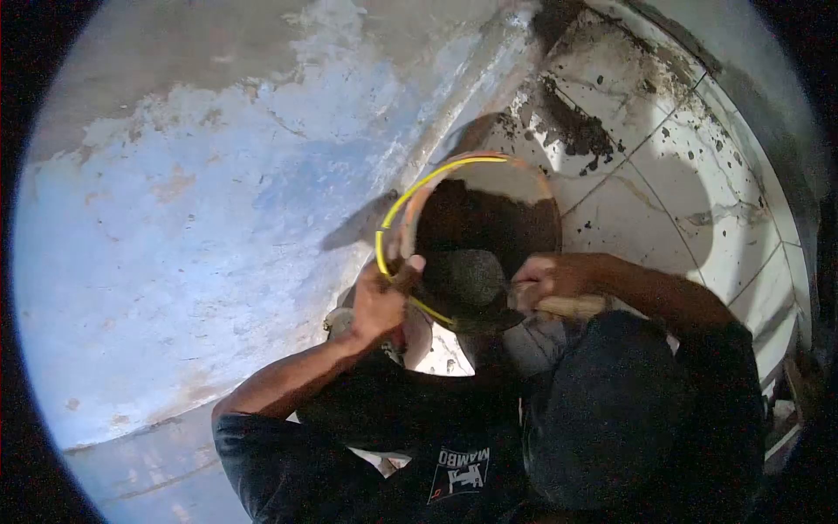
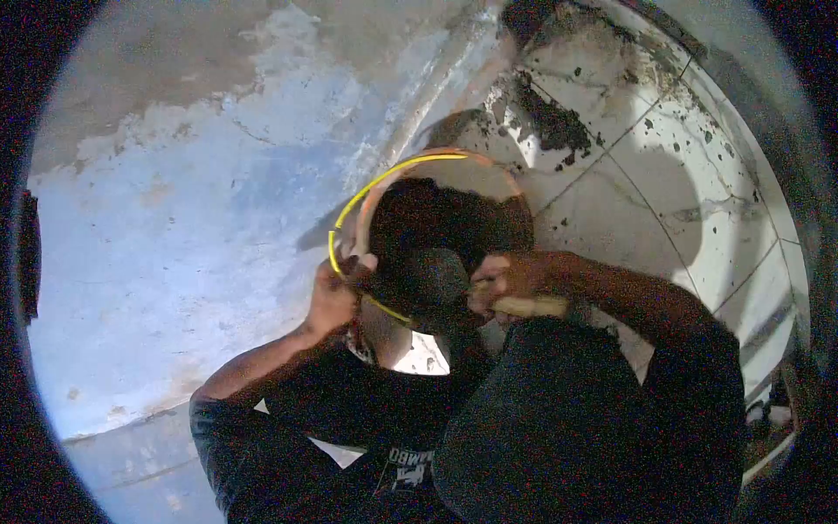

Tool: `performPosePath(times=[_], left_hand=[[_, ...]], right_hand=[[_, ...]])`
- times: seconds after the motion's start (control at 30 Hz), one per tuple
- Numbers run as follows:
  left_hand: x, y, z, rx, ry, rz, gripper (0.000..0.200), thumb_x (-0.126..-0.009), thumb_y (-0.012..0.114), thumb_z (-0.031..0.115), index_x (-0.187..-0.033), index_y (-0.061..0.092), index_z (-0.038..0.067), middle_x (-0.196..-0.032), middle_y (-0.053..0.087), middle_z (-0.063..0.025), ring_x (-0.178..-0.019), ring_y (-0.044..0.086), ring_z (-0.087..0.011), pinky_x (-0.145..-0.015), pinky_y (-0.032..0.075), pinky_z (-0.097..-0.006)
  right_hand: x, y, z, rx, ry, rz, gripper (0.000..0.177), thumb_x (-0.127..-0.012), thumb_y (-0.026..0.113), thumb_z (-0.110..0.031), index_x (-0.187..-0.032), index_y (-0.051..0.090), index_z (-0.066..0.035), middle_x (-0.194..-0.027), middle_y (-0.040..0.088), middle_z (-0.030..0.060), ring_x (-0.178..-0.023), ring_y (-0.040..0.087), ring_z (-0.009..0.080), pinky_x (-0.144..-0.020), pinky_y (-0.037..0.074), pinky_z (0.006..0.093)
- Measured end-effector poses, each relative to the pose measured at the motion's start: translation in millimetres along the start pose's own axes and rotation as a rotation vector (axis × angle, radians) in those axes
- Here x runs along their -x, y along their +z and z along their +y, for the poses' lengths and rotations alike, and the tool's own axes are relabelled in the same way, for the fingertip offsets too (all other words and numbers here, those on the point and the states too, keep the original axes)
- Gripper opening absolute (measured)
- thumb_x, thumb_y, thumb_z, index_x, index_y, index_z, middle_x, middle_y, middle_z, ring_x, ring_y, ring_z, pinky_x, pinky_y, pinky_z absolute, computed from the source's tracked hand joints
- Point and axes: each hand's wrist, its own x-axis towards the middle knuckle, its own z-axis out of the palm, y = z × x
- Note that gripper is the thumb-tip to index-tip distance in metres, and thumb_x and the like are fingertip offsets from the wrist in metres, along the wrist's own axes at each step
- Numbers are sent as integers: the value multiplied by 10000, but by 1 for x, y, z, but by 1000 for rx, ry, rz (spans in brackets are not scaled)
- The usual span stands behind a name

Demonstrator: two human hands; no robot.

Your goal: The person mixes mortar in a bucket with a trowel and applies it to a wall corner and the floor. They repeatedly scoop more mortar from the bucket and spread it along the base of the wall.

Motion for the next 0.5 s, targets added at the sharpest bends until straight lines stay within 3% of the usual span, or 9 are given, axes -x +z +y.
performPosePath(times=[0.03,0.07,0.13,0.23,0.27,0.3,0.4,0.43,0.5], left_hand=[[-7,-12,-4,-29,-105,-16,225,-883,571,183,-988,556,-15,-770,530,10,-694,456,-87,-603,382,-249],[-11,-18,-8,145,-20,-18,170,-893,552,159,-946,546,-2,-719,503,36,-645,424,-69,-551,342,-250],[-13,-41,-4,-40,-119,-24,238,-900,542,150,-1087,529,3,-776,554,14,-695,464,-71,-601,382,-235],[-25,-66,-39,-87,-68,-60,488,-906,545,226,-1320,389,19,-1000,603,-56,-876,526,-114,-786,425,-245],[-16,-58,-8,113,-233,-50,493,-905,548,261,-1301,406,5,-1002,606,-49,-879,538,-128,-801,432,-267],[-21,-65,-36,175,-90,-74,502,-898,558,272,-1293,409,1,-990,618,-45,-863,550,-116,-767,440,-250],[-12,-65,-23,125,-321,-44,529,-871,603,252,-1305,402,25,-756,541,35,-626,489,-42,-509,360,-201],[-10,-66,-35,114,-314,-52,529,-871,603,252,-1305,402,25,-756,541,35,-626,489,-42,-509,360,-201],[-7,-68,-50,225,-331,-3,530,-878,582,229,-1350,361,130,-720,541,56,-525,466,-39,-421,356,-193]], right_hand=[[10,-4,-5,14,-9,6,372,-812,571,-212,-1034,518,82,-789,586,122,-665,605,193,-563,514,333],[28,-6,-16,-264,-32,-5,396,-797,586,-217,-1051,509,77,-794,588,124,-655,603,181,-564,512,320],[60,-6,-30,-665,-108,100,442,-754,627,-211,-1068,501,74,-771,582,123,-614,589,161,-542,504,293],[90,-14,-34,-639,-353,378,452,-747,635,-203,-1072,498,80,-753,560,105,-609,584,163,-534,503,300],[97,-17,-31,-628,-467,484,472,-748,634,-208,-1091,479,77,-751,543,93,-619,589,174,-545,508,312],[103,-20,-35,-614,-475,533,472,-748,634,-208,-1091,479,77,-751,543,93,-619,589,174,-545,508,312],[109,-35,-43,-503,-673,984,469,-767,640,-170,-1122,427,51,-882,535,123,-661,578,170,-587,505,327],[104,-42,-45,-508,-680,996,469,-767,640,-170,-1122,427,51,-882,535,123,-661,578,170,-587,505,327],[85,-61,-55,-243,-806,1619,395,-789,632,-171,-1071,455,40,-845,570,114,-728,595,180,-640,500,313]])
